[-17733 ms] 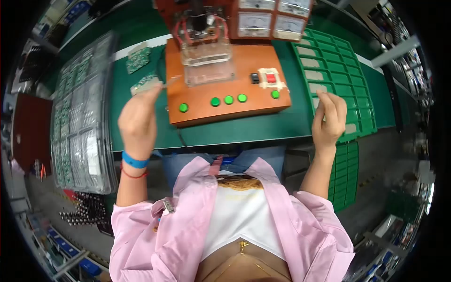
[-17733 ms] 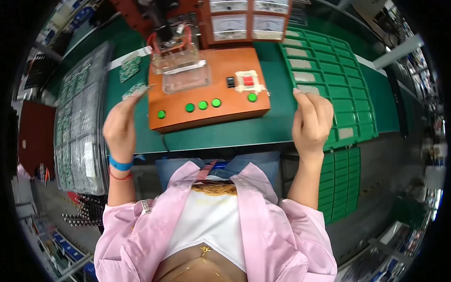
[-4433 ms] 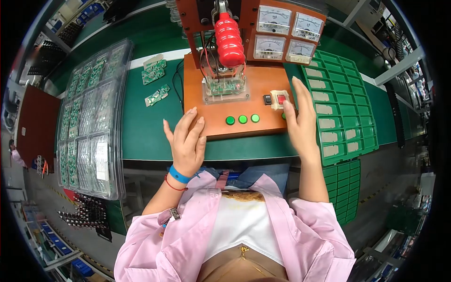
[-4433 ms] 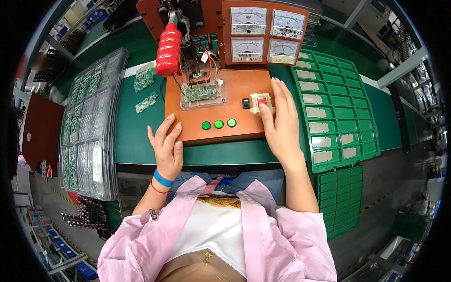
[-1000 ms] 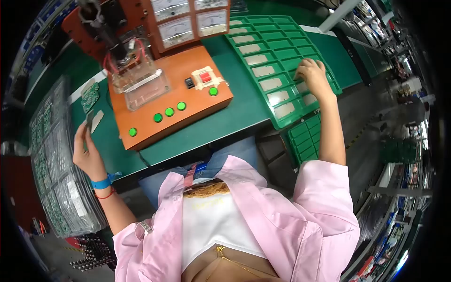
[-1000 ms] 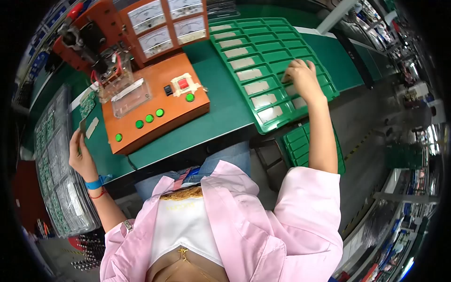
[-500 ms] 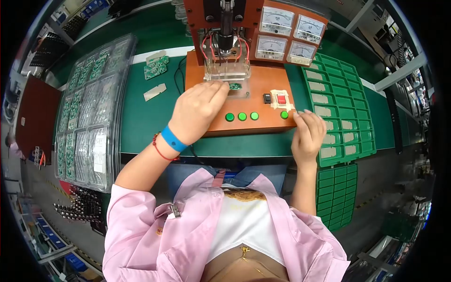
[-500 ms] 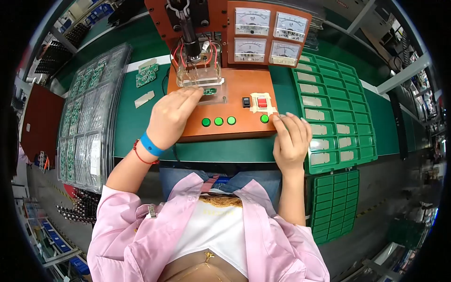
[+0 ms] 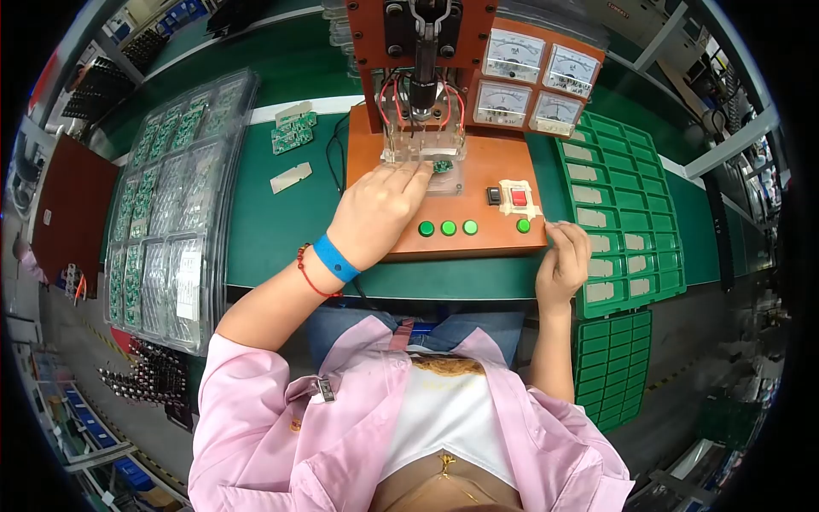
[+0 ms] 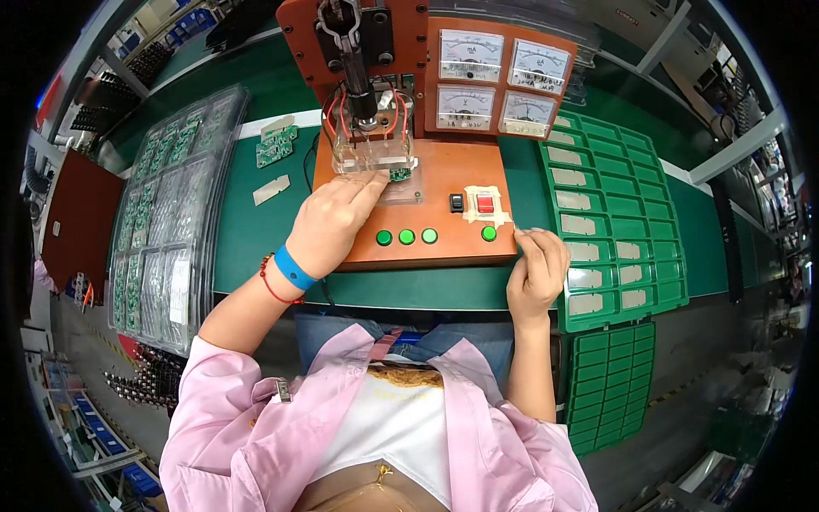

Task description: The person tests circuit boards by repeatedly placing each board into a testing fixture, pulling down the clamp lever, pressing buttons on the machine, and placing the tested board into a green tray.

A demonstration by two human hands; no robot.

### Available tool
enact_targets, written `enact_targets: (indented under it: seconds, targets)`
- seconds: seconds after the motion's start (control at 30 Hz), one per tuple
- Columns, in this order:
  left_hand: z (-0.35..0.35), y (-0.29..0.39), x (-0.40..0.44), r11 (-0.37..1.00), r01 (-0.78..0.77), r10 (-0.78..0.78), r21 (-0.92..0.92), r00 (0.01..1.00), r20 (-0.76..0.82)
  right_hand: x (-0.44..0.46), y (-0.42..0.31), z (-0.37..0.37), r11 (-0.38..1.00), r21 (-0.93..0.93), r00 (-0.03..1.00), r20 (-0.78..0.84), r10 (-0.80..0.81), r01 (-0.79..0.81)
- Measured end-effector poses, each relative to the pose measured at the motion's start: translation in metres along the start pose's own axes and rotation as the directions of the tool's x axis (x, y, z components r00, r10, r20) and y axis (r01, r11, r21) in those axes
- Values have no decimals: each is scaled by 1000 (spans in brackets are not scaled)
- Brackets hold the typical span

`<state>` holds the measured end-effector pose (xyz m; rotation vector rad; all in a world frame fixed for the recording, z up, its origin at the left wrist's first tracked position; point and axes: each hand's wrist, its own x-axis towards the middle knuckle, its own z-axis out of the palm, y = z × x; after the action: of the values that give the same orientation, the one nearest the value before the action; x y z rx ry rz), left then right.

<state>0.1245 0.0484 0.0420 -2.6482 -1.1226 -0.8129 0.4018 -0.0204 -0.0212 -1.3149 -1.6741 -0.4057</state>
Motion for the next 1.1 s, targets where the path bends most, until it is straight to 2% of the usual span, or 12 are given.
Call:
enact_targets:
  seconds: [0.23,0.43,0.6,0.7,0.8,0.83,0.9,0.93,0.97,1.0,1.03,1.1]
  targets:
    - [-1,-2,0,998,-35,36,-55,999,22,-1,1,1,1000,5,1000,7,30,-30]
    - [2,10,-6,998,60,-60,17,998,-3,0,2,1,999,9,999,18,41,-41]
    - [6,21,-12,986,164,-164,-7,986,-25,1,1,1,999,10,999,16,45,-45]
    - [-4,28,-23,983,170,-174,-74,984,-44,6,-2,0,995,53,996,-23,87,-86]
    - [-10,30,-50,966,214,-231,-143,966,-117,50,-21,-9,959,251,978,-122,167,-132]
    - [-9,31,-61,957,237,-261,-168,955,-140,74,-30,-9,939,336,973,-181,141,-74]
    - [-1,32,-77,934,308,-334,-179,932,-139,137,-53,-8,887,443,976,-214,-38,132]
    - [1,33,-82,929,330,-354,-166,925,-139,170,-66,-4,856,484,973,-212,-87,182]
    - [4,33,-85,924,352,-372,-152,917,-141,199,-76,4,816,548,978,-184,-97,184]
    - [9,32,-89,920,351,-377,-173,913,-153,227,-79,12,823,558,995,-67,-78,102]
    - [12,30,-91,925,341,-367,-165,916,-161,255,-102,13,761,648,994,106,-32,-45]
    - [16,28,-93,934,323,-347,-149,921,-177,311,-97,50,757,579,918,391,66,-302]
